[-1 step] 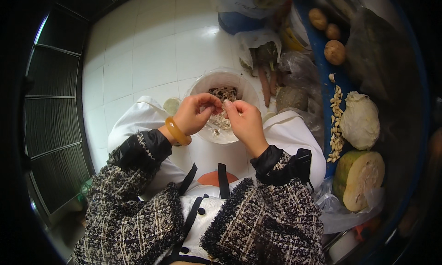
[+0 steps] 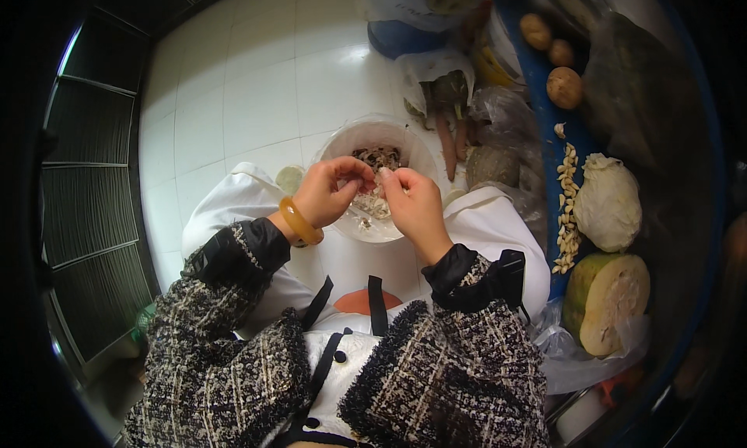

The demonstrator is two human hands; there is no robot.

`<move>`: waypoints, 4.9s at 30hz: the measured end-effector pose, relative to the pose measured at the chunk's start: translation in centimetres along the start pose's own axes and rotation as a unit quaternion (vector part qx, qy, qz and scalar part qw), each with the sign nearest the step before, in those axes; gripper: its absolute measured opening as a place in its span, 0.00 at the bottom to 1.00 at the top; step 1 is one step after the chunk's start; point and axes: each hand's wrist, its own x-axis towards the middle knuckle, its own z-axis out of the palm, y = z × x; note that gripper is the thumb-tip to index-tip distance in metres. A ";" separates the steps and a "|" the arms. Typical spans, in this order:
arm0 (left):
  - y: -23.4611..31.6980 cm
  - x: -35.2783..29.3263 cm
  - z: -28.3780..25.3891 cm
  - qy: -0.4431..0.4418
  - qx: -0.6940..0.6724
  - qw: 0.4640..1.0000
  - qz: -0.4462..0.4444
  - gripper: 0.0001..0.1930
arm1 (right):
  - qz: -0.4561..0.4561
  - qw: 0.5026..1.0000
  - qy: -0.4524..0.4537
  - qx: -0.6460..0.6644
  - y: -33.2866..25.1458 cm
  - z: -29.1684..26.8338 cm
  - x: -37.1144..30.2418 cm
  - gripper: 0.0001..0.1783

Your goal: The person sits on the floor and peels garlic cloves by hand, removing the skins and placing them into a white bucket. The peeled cloves are set aside on a nearby blue tray.

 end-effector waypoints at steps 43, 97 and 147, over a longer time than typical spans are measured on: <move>0.1 1.3 -0.2 0.050 0.111 0.992 0.045 0.06 | 0.117 0.857 -0.131 0.485 -1.3 -1.1 2.4 0.39; 1.8 -0.2 -1.6 -0.036 -0.084 0.989 0.119 0.08 | 0.132 0.903 -0.174 0.369 -2.6 -0.9 -0.6 0.09; 3.5 -1.0 -0.8 -0.073 -0.332 0.936 -0.093 0.12 | -0.148 0.973 0.038 0.172 -2.9 1.4 -2.1 0.09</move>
